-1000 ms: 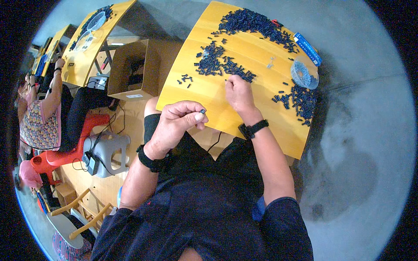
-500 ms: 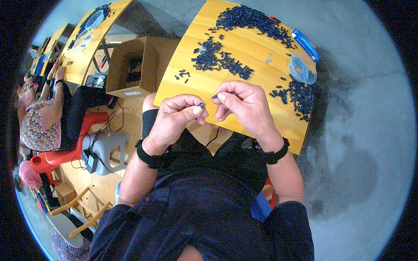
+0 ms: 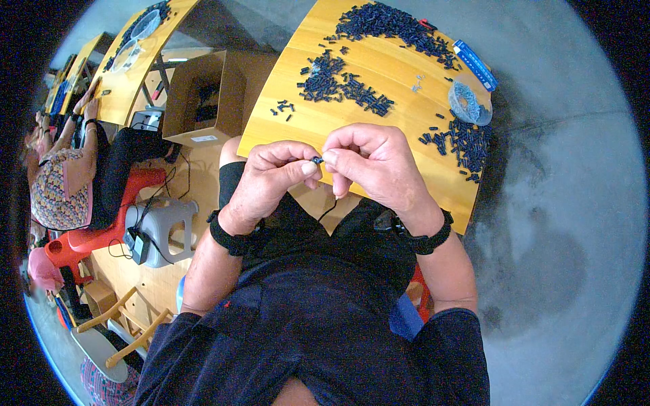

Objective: The person is assembling small black plastic components by inserting small pins into them at a workstation.

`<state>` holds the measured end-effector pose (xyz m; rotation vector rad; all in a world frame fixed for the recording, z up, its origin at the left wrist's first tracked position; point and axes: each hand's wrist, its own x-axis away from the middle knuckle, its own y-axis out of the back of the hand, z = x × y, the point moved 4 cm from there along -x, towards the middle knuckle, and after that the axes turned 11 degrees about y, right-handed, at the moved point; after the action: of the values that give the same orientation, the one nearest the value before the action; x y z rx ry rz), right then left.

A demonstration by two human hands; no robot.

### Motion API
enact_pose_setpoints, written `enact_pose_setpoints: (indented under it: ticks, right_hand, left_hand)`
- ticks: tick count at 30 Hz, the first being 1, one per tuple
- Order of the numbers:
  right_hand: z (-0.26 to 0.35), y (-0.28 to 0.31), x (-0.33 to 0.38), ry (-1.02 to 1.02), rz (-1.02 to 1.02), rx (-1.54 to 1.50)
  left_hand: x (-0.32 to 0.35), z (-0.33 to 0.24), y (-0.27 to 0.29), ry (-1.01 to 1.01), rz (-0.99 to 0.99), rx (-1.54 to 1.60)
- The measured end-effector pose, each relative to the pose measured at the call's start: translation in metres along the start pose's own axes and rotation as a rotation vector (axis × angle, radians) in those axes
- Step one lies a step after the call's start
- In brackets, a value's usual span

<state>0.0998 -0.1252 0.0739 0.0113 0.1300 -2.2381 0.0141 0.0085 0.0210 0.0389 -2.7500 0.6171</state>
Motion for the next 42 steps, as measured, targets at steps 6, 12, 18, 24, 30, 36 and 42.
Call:
enact_pose_setpoints:
  ticks: [6, 12, 18, 24, 30, 36, 42]
  right_hand:
    - [0.0014, -0.0014, -0.0001, -0.014, -0.002, 0.004]
    - [0.0011, -0.0018, 0.0005, -0.009, -0.004, 0.033]
    - [-0.0005, -0.0028, 0.0006, -0.016, 0.000, 0.046]
    - [-0.0002, -0.0025, -0.0002, -0.002, -0.013, 0.080]
    - [0.0004, -0.0030, 0.0000, -0.010, -0.022, 0.129]
    - [0.0034, -0.0043, -0.0013, -0.041, 0.004, 0.192]
    - [0.0022, -0.0020, -0.0009, -0.065, 0.026, 0.147]
  left_hand:
    - [0.0002, 0.0001, -0.0007, -0.045, 0.002, 0.001]
    - [0.0006, -0.0007, -0.0007, -0.011, 0.014, -0.016]
    - [0.0011, 0.0008, 0.0009, -0.017, 0.013, -0.021]
    - [-0.0008, 0.0032, 0.0017, -0.037, 0.014, 0.004]
    - [-0.0021, 0.0044, 0.0018, -0.029, 0.010, 0.009]
    - [-0.0032, 0.0044, 0.0006, -0.041, 0.017, -0.037]
    - [-0.0039, 0.0014, 0.0000, -0.002, 0.022, -0.086]
